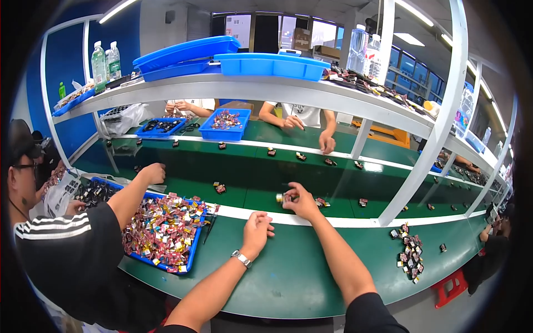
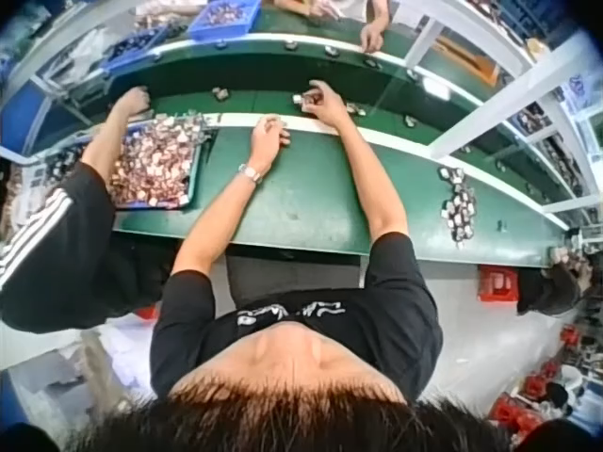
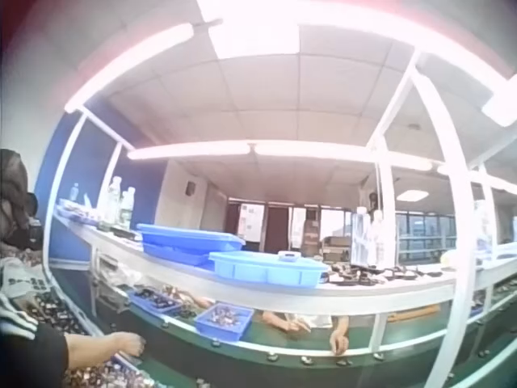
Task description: Assembling or sorting small electronic components on a production line.
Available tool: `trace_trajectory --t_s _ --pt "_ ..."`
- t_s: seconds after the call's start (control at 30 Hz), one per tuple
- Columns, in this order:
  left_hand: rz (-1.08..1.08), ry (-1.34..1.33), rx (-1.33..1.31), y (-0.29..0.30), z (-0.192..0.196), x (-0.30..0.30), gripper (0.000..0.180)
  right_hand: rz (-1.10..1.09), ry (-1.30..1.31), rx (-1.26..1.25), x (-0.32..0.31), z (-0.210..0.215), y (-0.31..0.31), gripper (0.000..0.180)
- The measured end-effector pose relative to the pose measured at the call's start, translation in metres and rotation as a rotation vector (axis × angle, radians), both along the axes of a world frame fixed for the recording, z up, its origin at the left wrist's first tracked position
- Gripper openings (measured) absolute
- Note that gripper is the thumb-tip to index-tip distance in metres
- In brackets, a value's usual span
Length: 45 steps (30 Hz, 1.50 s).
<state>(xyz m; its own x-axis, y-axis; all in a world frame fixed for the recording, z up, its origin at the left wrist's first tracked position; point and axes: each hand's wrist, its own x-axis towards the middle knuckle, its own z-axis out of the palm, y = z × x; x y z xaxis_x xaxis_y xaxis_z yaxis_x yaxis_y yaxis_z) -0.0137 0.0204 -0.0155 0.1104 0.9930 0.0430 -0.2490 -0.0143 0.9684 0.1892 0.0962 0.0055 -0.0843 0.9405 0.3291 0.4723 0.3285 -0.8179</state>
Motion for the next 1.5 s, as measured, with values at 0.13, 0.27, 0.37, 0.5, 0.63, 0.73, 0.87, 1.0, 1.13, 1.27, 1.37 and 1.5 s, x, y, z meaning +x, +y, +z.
trace_trajectory --t_s 0.13,0.27,0.37,0.5,0.63,0.73,0.87,1.0,1.13,1.27,1.37,1.5 --pt "-0.366 -0.090 -0.163 0.004 0.013 -0.021 0.035 0.315 -0.162 -0.013 -0.012 0.049 -0.088 0.077" --pt "-0.696 -0.109 -0.213 0.000 0.014 -0.017 0.033 0.286 -0.291 0.039 -0.011 0.059 -0.128 0.072" --pt "-0.701 -0.095 -0.199 -0.005 0.018 -0.011 0.036 0.217 -0.272 0.202 -0.006 0.043 -0.140 0.055" --pt "-0.623 -0.075 -0.137 -0.016 0.023 -0.003 0.041 0.099 -0.284 0.270 -0.009 0.026 -0.144 0.027" --pt "-0.569 -0.014 -0.113 -0.022 0.025 0.001 0.039 0.075 -0.424 0.405 -0.006 0.026 -0.140 0.019" --pt "-0.576 0.019 -0.099 -0.023 0.027 0.004 0.038 0.125 -0.389 0.348 -0.002 0.027 -0.141 0.014" --pt "-0.582 -0.005 -0.100 -0.020 0.025 -0.001 0.034 0.121 -0.368 0.361 -0.004 0.019 -0.138 0.009" --pt "-0.646 -0.074 -0.095 -0.017 0.024 -0.003 0.033 0.091 -0.278 0.249 -0.005 0.018 -0.138 0.008" --pt "-0.681 -0.079 -0.096 -0.016 0.023 -0.004 0.034 0.092 -0.221 0.177 -0.007 0.018 -0.139 0.009" --pt "-0.658 -0.062 -0.118 -0.015 0.017 -0.006 0.031 0.148 -0.173 0.168 -0.008 0.021 -0.142 0.010" --pt "-0.680 -0.069 -0.102 -0.013 0.014 -0.008 0.028 0.204 -0.169 0.207 -0.009 0.022 -0.143 0.010" --pt "-0.666 -0.093 -0.119 -0.015 0.017 -0.004 0.027 0.078 -0.154 0.225 -0.012 0.013 -0.143 0.011"
